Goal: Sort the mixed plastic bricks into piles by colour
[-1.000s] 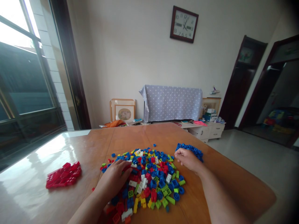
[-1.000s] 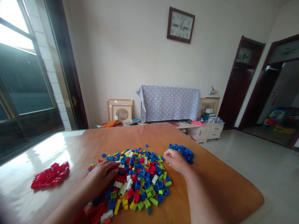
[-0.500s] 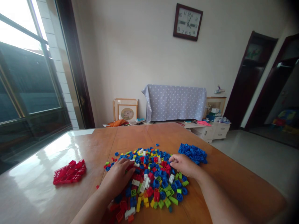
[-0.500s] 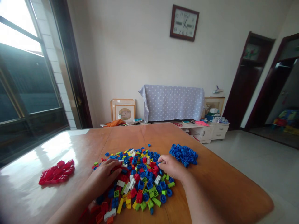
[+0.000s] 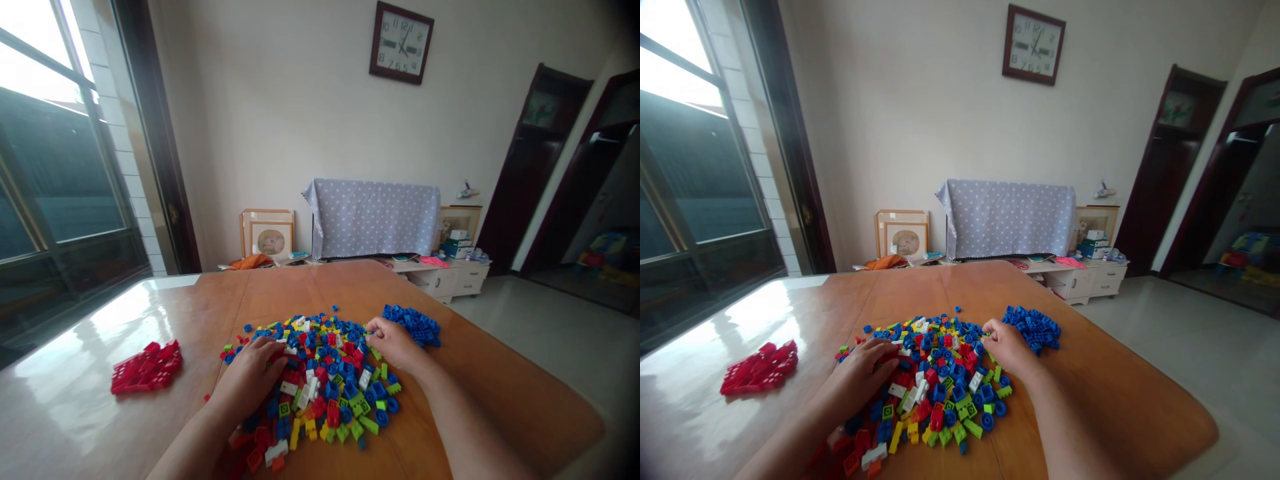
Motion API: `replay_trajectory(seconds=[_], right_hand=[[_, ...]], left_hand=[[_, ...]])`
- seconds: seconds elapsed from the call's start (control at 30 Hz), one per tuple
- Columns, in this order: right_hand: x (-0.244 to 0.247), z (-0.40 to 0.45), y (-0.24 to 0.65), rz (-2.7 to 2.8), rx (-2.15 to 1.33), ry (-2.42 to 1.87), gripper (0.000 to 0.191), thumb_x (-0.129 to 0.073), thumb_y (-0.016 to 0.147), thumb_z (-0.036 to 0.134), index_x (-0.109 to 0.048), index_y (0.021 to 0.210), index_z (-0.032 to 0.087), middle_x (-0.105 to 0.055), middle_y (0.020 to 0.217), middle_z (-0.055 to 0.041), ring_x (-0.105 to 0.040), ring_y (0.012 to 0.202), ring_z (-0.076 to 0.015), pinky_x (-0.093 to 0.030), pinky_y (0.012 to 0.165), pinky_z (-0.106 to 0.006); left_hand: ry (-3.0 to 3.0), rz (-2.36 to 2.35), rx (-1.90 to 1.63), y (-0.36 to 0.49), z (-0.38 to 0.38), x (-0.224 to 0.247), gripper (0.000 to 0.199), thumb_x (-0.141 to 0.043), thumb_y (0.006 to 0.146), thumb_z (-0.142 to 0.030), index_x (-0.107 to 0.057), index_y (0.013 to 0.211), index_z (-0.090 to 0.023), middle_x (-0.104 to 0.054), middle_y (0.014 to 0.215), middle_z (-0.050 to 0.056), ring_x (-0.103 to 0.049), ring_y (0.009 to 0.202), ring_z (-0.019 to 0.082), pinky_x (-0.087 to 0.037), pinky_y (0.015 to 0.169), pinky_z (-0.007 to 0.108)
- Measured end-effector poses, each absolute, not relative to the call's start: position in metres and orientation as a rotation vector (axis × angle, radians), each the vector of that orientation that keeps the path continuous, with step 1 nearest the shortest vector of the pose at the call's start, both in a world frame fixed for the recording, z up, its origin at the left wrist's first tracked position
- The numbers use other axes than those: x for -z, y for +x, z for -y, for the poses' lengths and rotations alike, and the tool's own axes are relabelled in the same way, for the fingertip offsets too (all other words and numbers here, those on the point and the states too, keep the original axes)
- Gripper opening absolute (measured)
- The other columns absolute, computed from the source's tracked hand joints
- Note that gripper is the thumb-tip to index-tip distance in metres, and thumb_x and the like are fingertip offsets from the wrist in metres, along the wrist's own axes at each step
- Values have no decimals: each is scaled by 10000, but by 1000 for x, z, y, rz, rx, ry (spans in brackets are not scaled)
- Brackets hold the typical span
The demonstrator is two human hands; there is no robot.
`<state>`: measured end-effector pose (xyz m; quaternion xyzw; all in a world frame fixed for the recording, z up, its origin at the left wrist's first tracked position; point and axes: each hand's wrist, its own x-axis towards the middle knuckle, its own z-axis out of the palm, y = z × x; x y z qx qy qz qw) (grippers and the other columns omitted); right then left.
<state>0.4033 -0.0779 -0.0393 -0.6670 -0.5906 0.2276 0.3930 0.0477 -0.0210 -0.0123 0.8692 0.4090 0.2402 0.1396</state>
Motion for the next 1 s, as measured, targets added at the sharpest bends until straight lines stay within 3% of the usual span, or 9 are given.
replay_trajectory(seconds=[0.17,0.4,0.63,0.87,1.0], right_hand=[[18,93,388,1717,-721,-1612,201,-649,831,373,-646,895,182,-568,673,37,-497,599,-106,-361,536,-202],[5,108,364,1943,-972,-1590,372,-774,745,401,-649,1034,203,-513,648,69,-444,562,-88,-315,499,-185],[12,100,359,1903,-722,-1659,188,-668,817,315,-703,960,197,-522,637,53,-453,586,-100,-330,542,-202],[15,95,364,1798,-577,-1743,307,-579,859,282,-675,1145,224,-554,630,58,-459,556,-102,-294,523,-209],[13,98,367,1796,-566,-1725,228,-600,829,250,-674,1041,209,-571,644,54,-489,594,-106,-322,548,-203]], left_hand=[[2521,-1177,-680,47,21,13,387,-479,952,-443,-685,1219,-253,-648,1241,91,-602,1128,273,-470,991,415],[2541,-1176,-687,46,22,14,387,-464,962,-446,-674,1236,-270,-646,1245,82,-609,1122,261,-475,980,394],[2546,-1173,-684,47,21,17,400,-453,969,-465,-671,1243,-270,-639,1245,90,-609,1117,265,-473,979,398],[2554,-1161,-686,46,21,17,404,-458,965,-467,-670,1239,-258,-637,1242,90,-602,1131,261,-469,990,399],[2553,-1166,-687,46,22,15,401,-457,964,-471,-672,1235,-266,-642,1245,86,-604,1134,263,-474,985,398]])
